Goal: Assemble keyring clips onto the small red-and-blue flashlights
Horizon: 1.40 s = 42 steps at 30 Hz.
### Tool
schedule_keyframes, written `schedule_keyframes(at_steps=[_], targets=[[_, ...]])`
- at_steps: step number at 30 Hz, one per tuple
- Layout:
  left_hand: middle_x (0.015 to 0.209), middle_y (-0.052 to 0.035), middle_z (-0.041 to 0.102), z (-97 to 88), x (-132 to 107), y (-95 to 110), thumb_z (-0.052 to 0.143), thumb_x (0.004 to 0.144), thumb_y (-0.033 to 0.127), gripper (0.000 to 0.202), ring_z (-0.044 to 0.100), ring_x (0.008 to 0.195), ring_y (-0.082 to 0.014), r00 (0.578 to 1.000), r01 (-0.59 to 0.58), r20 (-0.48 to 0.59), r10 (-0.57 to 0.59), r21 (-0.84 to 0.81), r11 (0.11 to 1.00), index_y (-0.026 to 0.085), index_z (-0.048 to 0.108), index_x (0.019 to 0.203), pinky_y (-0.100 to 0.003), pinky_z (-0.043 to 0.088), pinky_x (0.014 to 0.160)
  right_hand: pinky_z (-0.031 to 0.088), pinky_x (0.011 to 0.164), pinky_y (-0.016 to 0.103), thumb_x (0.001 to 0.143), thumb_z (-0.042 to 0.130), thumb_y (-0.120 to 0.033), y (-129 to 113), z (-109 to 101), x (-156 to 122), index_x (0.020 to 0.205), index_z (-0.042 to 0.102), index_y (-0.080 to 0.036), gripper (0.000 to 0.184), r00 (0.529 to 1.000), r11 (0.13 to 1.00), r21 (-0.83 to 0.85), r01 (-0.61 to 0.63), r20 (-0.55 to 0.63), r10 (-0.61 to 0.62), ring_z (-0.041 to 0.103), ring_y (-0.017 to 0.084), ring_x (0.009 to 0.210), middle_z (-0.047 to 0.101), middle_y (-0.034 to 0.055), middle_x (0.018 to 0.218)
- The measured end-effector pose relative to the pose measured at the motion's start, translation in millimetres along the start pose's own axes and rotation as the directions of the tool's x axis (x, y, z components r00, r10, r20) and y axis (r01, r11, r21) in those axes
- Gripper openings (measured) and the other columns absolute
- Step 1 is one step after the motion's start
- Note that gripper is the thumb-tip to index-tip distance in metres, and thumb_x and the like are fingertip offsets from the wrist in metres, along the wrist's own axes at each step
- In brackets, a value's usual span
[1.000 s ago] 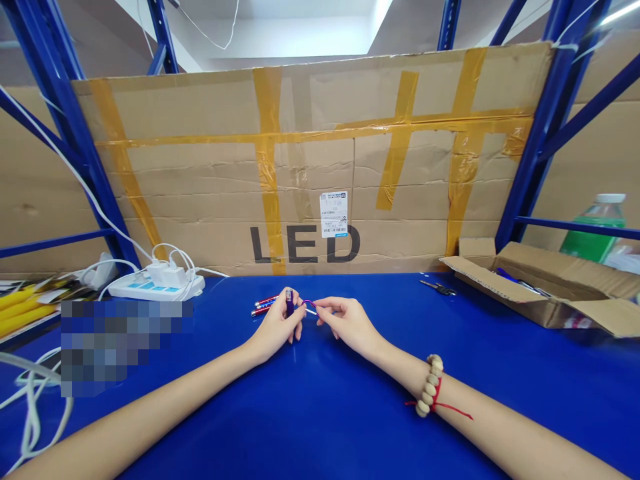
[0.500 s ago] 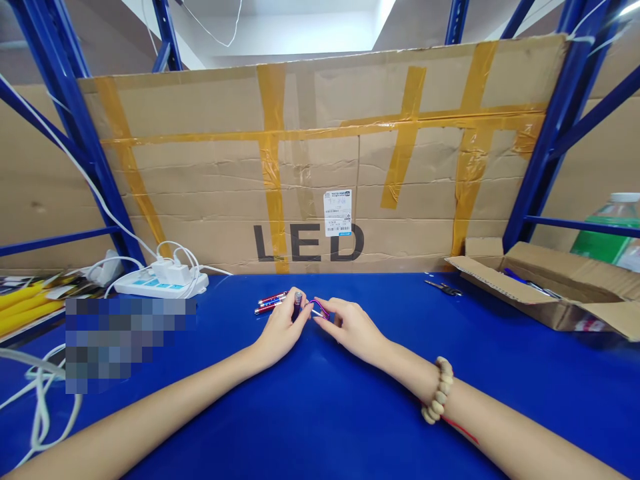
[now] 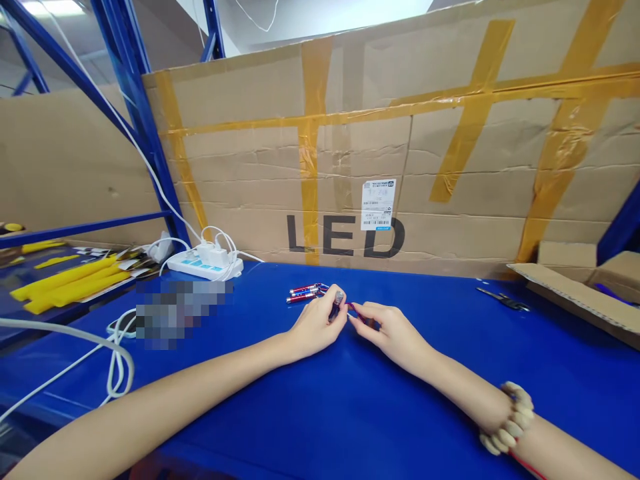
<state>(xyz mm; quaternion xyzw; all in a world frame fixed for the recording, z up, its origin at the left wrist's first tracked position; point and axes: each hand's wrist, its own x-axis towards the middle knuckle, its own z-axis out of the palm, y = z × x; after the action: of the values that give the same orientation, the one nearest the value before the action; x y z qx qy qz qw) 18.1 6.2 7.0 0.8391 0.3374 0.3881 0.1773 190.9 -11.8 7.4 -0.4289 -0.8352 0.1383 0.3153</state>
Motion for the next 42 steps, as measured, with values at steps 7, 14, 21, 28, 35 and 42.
schedule_keyframes(at_steps=[7,14,21,28,35,42], targets=[[0.069,0.0015,0.048,-1.3,-0.2,-0.8,0.036,0.088,0.021,0.004,0.047,0.059,-0.0142,0.999,-0.033,0.000,0.033,-0.050,0.998,0.022,0.038,0.085,-0.024,0.033,0.056,0.039,0.055,0.027,0.089,0.038,-0.043,2.7,0.7,0.1,0.086,0.065,-0.018,0.038,0.992,0.990,-0.108,0.092,-0.073,-0.100,0.046,0.014,0.057,0.052,0.0042,0.065],[0.072,0.0015,0.046,-1.3,-0.3,1.4,0.035,0.090,0.024,0.010,0.047,0.063,-0.0141,0.999,-0.048,-0.027,0.045,-0.090,0.995,0.022,0.034,0.081,-0.024,0.033,0.061,0.039,0.055,0.026,0.091,0.036,-0.039,-3.3,-3.7,0.8,0.092,0.065,-0.016,0.036,0.970,0.970,-0.177,0.164,-0.148,-0.191,0.045,0.013,0.057,0.051,0.0045,0.065],[0.078,0.0001,0.049,-1.2,-0.3,4.5,0.034,0.092,0.029,0.013,0.052,0.072,-0.0146,0.999,-0.031,0.002,0.032,-0.176,0.984,0.021,0.034,0.081,-0.025,0.037,0.067,0.041,0.059,0.026,0.092,0.035,-0.037,-1.6,-5.3,1.0,0.096,0.064,-0.015,0.037,0.945,0.952,-0.234,0.198,-0.212,-0.249,0.049,0.014,0.062,0.053,0.0054,0.068],[0.054,0.0074,0.042,-0.3,0.5,5.0,0.038,0.091,0.032,0.015,0.047,0.047,-0.0114,0.998,0.038,0.065,-0.020,-0.299,0.954,0.021,0.031,0.082,-0.024,0.037,0.057,0.044,0.062,0.025,0.094,0.036,-0.031,-1.6,-6.3,1.5,0.099,0.060,-0.015,0.030,0.915,0.942,-0.245,0.231,-0.275,-0.296,0.052,0.014,0.066,0.054,0.0049,0.072],[0.059,0.0079,0.041,3.3,3.8,2.4,0.045,0.087,0.028,0.017,0.044,0.042,-0.0081,0.999,0.046,0.027,-0.038,-0.374,0.926,0.021,0.030,0.081,-0.021,0.033,0.047,0.046,0.061,0.023,0.094,0.036,-0.028,-1.4,-4.1,-0.1,0.103,0.058,-0.015,0.027,0.930,0.955,-0.185,0.232,-0.247,-0.274,0.053,0.012,0.067,0.053,0.0044,0.076],[0.078,0.0032,0.057,5.6,4.8,0.4,0.056,0.079,0.022,0.022,0.048,0.051,-0.0081,0.999,0.041,0.044,-0.027,-0.353,0.935,0.021,0.034,0.082,-0.022,0.037,0.054,0.047,0.062,0.024,0.094,0.034,-0.032,0.0,-2.5,1.3,0.106,0.058,-0.016,0.031,0.948,0.978,-0.137,0.159,-0.254,-0.190,0.054,0.012,0.067,0.054,0.0049,0.079]])
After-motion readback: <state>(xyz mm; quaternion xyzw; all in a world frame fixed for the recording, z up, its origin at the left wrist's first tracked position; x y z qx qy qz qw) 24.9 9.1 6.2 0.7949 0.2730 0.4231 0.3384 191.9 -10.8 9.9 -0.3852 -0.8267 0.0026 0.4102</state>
